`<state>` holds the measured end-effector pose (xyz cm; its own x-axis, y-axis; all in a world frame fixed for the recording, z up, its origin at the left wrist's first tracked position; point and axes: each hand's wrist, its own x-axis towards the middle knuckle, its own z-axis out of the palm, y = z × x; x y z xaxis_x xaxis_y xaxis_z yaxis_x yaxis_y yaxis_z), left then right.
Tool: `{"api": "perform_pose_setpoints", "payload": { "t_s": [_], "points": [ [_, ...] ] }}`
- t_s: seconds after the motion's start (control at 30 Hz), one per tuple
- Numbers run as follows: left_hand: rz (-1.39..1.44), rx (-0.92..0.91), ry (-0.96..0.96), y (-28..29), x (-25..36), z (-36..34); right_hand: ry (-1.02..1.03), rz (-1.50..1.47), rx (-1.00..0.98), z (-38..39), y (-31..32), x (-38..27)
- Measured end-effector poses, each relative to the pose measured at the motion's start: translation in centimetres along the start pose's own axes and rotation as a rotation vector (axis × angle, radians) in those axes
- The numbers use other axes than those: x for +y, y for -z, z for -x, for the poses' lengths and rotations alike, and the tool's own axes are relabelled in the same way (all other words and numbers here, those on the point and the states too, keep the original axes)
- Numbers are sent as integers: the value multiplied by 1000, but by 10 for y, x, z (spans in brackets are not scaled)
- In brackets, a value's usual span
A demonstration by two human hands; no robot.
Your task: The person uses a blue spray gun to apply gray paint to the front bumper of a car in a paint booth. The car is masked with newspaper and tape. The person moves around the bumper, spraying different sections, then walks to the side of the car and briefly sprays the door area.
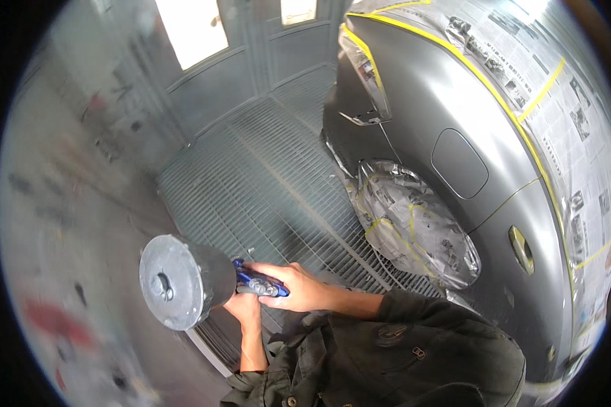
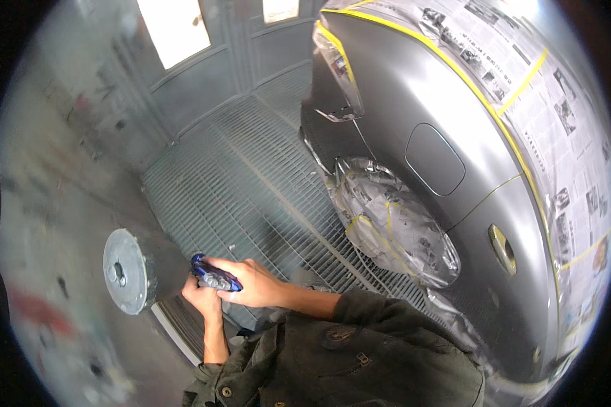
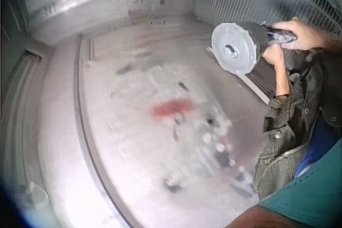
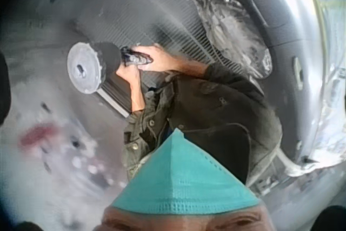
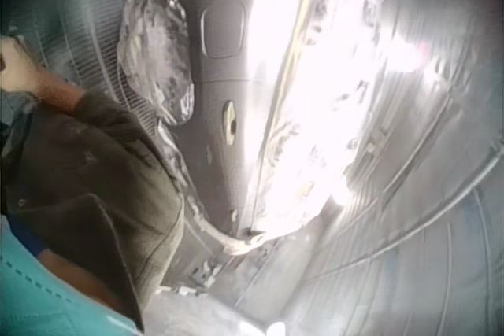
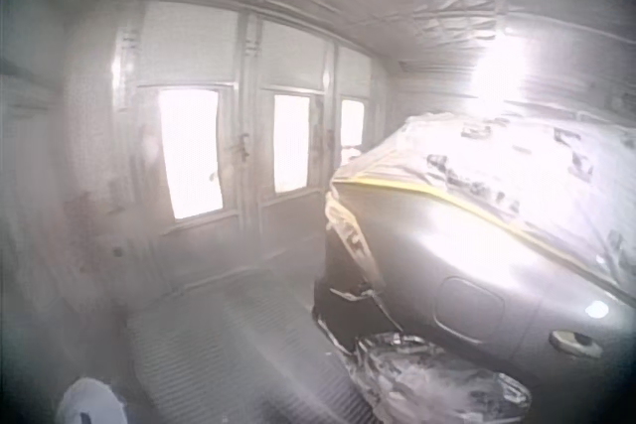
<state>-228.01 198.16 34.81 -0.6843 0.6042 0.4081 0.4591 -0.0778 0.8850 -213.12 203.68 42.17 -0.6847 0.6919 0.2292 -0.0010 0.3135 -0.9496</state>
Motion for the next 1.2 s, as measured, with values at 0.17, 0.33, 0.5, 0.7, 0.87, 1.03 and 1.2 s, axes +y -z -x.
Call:
{"api": "perform_pose_setpoints", "payload": {
  "t_s": [0.17, 0.33, 0.5, 0.7, 0.87, 1.03, 1.2],
  "points": [
    [51, -114, 124, -49, -37, -106, -66, -14, 49, -116, 27, 31],
    [-148, -109, 142, -89, -158, -192, 101, -100, 159, -249, 75, 70],
    [-493, -212, 221, -121, -314, -243, 257, -171, 254, -381, 145, 78],
    [-272, -254, 1100, -130, -453, -340, 408, -264, 333, -517, 197, 85],
    [-237, -163, 797, -254, -360, -484, 299, 55, 474, -580, 231, 145],
    [57, -330, 613, -329, -342, -657, 168, 203, 556, -662, 234, 199],
    [293, -659, 404, -400, -281, -761, 35, 130, 758, -770, 231, 254]
  ]
}}
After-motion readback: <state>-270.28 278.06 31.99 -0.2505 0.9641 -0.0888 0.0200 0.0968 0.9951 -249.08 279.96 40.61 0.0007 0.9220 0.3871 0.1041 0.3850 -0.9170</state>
